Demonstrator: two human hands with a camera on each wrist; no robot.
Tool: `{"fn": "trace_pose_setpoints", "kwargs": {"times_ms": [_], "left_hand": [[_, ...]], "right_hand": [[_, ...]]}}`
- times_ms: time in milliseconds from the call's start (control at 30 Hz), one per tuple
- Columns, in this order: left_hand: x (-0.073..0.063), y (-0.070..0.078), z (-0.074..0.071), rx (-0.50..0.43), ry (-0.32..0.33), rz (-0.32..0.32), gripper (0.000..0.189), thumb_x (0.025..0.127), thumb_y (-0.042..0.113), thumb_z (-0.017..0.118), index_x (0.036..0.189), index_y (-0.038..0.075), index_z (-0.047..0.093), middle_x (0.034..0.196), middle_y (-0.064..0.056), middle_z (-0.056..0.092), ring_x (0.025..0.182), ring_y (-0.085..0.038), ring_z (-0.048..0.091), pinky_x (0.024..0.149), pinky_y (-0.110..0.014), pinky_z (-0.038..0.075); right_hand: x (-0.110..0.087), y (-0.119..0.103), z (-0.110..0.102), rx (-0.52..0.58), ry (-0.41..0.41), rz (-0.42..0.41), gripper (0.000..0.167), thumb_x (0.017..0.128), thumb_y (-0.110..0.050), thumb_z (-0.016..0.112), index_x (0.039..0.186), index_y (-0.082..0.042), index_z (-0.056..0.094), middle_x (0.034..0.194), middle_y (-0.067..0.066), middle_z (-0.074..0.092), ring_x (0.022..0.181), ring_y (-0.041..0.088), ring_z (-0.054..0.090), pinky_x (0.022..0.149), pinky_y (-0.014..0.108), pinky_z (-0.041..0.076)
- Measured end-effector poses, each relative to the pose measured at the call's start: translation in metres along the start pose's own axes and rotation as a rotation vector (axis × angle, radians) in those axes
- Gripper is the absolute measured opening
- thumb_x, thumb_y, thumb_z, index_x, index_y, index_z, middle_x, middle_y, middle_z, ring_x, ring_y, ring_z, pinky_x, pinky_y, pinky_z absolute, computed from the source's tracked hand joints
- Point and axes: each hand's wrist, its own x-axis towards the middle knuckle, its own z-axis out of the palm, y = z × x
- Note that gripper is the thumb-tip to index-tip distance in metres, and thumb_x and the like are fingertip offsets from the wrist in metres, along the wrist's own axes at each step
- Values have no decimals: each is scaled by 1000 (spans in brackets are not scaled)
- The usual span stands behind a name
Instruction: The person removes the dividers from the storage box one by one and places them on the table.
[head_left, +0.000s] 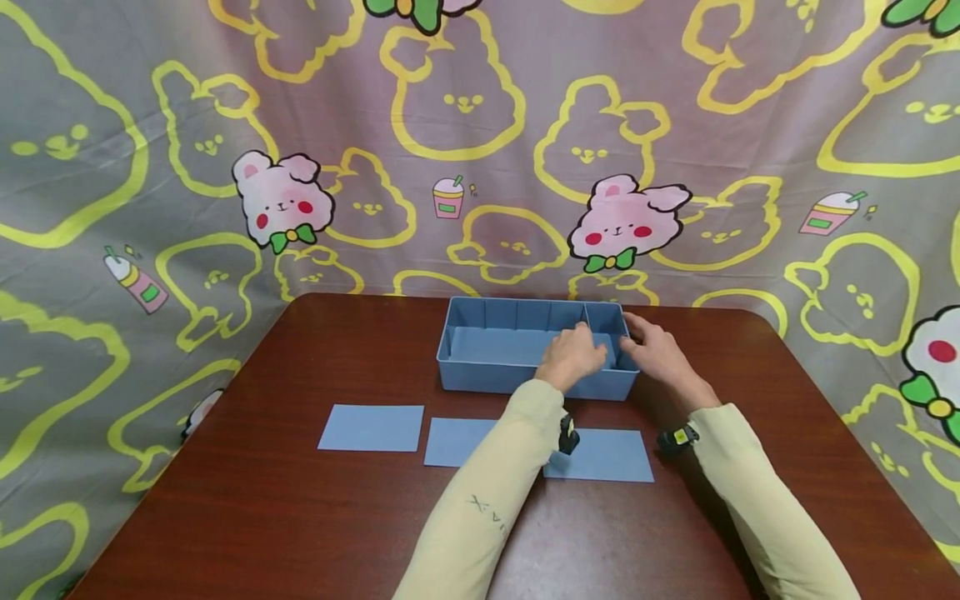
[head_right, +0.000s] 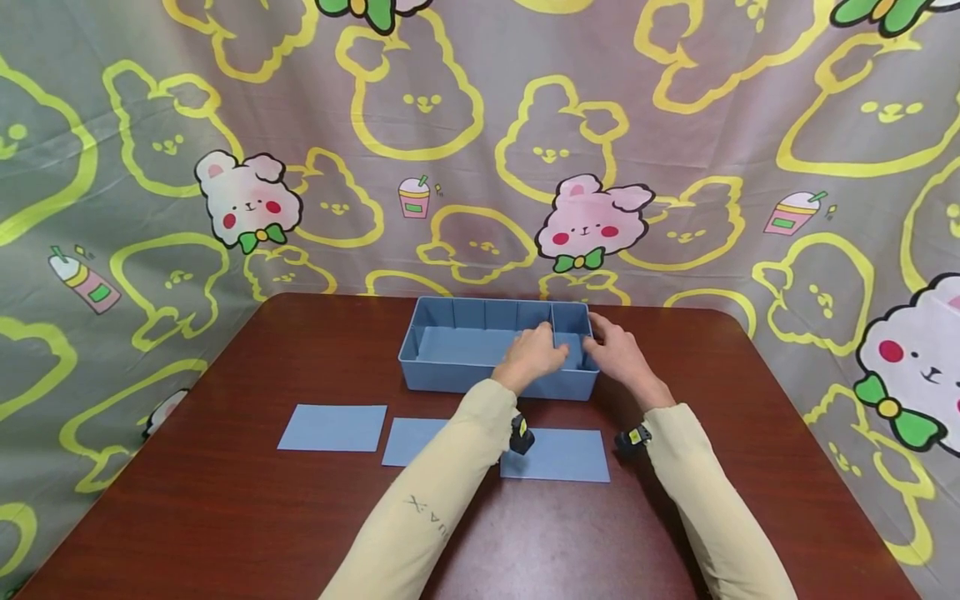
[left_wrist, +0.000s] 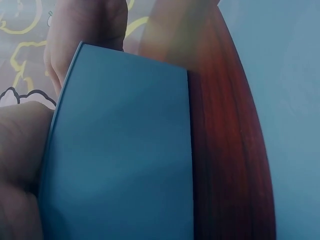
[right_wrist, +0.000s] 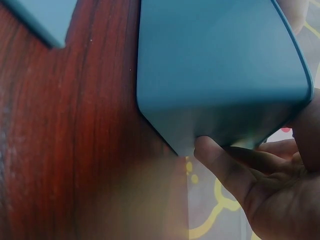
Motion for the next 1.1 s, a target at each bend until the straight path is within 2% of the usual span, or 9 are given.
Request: {"fn": "trace_pose_setpoints", "kwargs": {"times_ms": [333, 400, 567, 667, 733, 767, 800, 967, 1100], "left_hand": [[-1, -1, 0, 0, -29, 15, 55, 99, 45, 52, 144, 14, 45, 71, -3, 52, 46, -17, 45, 47, -32, 37], [-1, -2, 0, -1, -31, 18, 51, 99, 47, 52, 137, 13, 51, 70, -2, 51, 47, -17, 46, 47, -32, 37], [1, -3, 0, 3, -54, 18, 37, 99, 48, 51, 106, 14, 61, 59, 0, 43, 43, -15, 39, 45, -32, 34], [2, -3, -1, 13, -71, 15, 33, 99, 46, 51, 93, 16, 61, 54, 1, 38, 42, -15, 35, 44, -32, 32], [2, -3, -1, 15, -80, 11, 33, 99, 46, 51, 89, 16, 61, 52, 1, 36, 41, -15, 33, 44, -32, 32], [3, -3, -1, 17, -83, 11, 33, 99, 46, 51, 87, 16, 61, 52, 2, 36, 41, -14, 32, 43, -32, 31], [3, -3, -1, 17, -87, 11, 34, 99, 45, 51, 86, 16, 61, 51, 2, 35, 41, -14, 31, 43, -32, 31], [1, -4, -1, 20, -89, 26, 39, 100, 43, 50, 72, 16, 54, 49, 2, 31, 39, -14, 28, 41, -31, 28], [-1, -5, -1, 26, -76, 39, 43, 100, 41, 49, 64, 17, 46, 47, 3, 30, 38, -13, 27, 40, -30, 26]], "right_hand": [[-1, 0, 0, -4, 3, -5, 61, 101, -21, 47, 155, -3, 25, 150, 29, 39, 116, 40, 56, 84, 45, 44], [-1, 0, 0, -1, 3, -1, 61, 101, -21, 47, 155, -4, 25, 150, 29, 39, 120, 41, 55, 85, 46, 44], [-1, -1, 0, 6, 7, 1, 61, 101, -22, 47, 155, -4, 26, 150, 29, 39, 123, 43, 54, 91, 51, 47], [0, -1, 0, 1, 5, 0, 61, 101, -22, 47, 155, -4, 26, 150, 29, 40, 101, 38, 61, 82, 45, 47], [0, -1, 0, 0, 5, 3, 61, 101, -22, 47, 155, -4, 26, 149, 29, 41, 85, 33, 59, 75, 40, 44], [0, -1, 0, -1, 6, 3, 61, 101, -22, 47, 155, -5, 26, 148, 29, 42, 82, 31, 57, 73, 39, 42], [0, -1, 0, -3, 5, 1, 61, 101, -22, 47, 155, -4, 26, 148, 30, 42, 82, 30, 57, 73, 38, 42], [0, -1, 1, -3, 13, 2, 60, 100, -23, 46, 154, -4, 26, 148, 29, 42, 102, 35, 57, 79, 41, 43], [0, -1, 1, -6, 13, 7, 61, 100, -23, 46, 155, -5, 26, 149, 29, 42, 93, 33, 58, 78, 42, 42]]}}
